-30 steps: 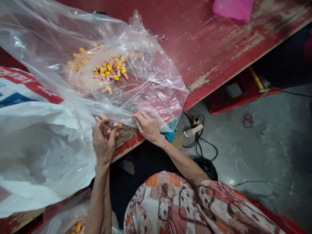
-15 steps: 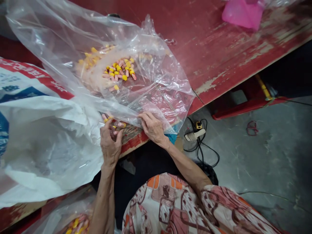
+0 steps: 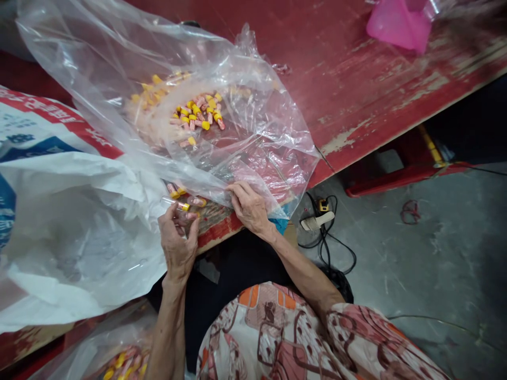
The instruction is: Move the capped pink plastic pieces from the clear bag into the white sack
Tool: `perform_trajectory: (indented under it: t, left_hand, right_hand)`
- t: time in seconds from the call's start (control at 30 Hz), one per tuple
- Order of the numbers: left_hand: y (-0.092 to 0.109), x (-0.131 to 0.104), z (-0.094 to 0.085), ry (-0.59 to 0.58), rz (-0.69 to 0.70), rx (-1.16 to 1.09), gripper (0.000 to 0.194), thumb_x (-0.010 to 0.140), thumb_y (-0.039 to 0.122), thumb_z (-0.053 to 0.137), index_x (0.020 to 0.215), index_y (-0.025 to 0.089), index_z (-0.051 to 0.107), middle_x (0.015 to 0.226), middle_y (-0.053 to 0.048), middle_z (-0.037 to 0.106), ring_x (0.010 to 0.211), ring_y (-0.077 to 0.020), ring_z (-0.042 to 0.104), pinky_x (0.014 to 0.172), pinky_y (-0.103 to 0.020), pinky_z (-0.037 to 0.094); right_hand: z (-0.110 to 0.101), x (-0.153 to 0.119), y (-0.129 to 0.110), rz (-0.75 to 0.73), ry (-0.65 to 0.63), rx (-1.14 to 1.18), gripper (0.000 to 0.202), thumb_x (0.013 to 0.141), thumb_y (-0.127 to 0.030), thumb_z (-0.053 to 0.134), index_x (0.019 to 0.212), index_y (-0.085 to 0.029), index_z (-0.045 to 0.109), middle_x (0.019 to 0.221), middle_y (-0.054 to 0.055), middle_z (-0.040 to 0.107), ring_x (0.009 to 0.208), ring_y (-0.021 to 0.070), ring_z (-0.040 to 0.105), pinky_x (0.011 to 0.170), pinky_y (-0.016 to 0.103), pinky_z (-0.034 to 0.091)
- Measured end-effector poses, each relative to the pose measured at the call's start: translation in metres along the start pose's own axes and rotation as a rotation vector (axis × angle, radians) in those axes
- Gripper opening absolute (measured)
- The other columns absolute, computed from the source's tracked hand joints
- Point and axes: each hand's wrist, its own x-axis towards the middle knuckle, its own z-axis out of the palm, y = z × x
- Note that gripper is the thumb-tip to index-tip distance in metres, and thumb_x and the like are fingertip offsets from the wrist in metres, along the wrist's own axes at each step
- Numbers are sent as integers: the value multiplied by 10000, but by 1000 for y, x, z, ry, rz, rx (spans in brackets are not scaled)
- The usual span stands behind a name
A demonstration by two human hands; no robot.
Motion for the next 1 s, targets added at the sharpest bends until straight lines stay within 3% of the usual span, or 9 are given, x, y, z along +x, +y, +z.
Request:
perform_trajectory:
  t: [0.13,0.23,0.5,0.7,0.83,1.0]
  left_hand:
    - [-2,0,-3,-15,46,29,395,1009,431,645,1293,157,638,1068,-77,643,864,-184,592,808,-333,499]
    - [3,0,-5,2,33,20,310,1015,431,649,1186,173,665,1005,-52,648,823,-176,582,768,-321,481]
    - [2,2,-5,-35,3,21,277,1005,447,652,1089,184,665,907,-20,639,773,-165,577,760,-307,486]
    - [5,-1,-4,26,-79,-37,299,991,449,673,1131,185,670,954,-22,669,745,-143,571,721,-282,479]
    - [8,-1,1,-32,-108,-48,277,990,446,656,1103,194,670,883,0,657,699,-137,558,705,-274,489]
    - [14,6,7,27,-156,-48,294,982,471,649,1102,203,669,889,-6,686,693,-137,572,698,-269,509]
  right_hand:
    - [0,0,0,-2,8,2,318,1076,-151,412,1247,-203,674,1215,100,689,1134,215,670,986,321,549]
    - [0,0,0,-14,16,2,305,1075,-149,414,1233,-194,671,1194,100,694,1111,213,675,972,317,548]
    - [1,-1,1,-12,30,11,300,1078,-156,398,1209,-204,664,1184,100,698,1119,211,672,981,324,544]
    - [0,-1,0,0,28,21,295,1068,-158,415,1204,-217,670,1184,92,705,1105,213,675,964,327,547]
    - [1,-1,1,-6,31,25,308,1068,-159,399,1198,-204,675,1176,103,705,1101,220,678,961,332,549]
    - [1,-2,0,0,31,47,324,1048,-151,408,1208,-216,682,1184,103,704,1125,230,679,956,347,566]
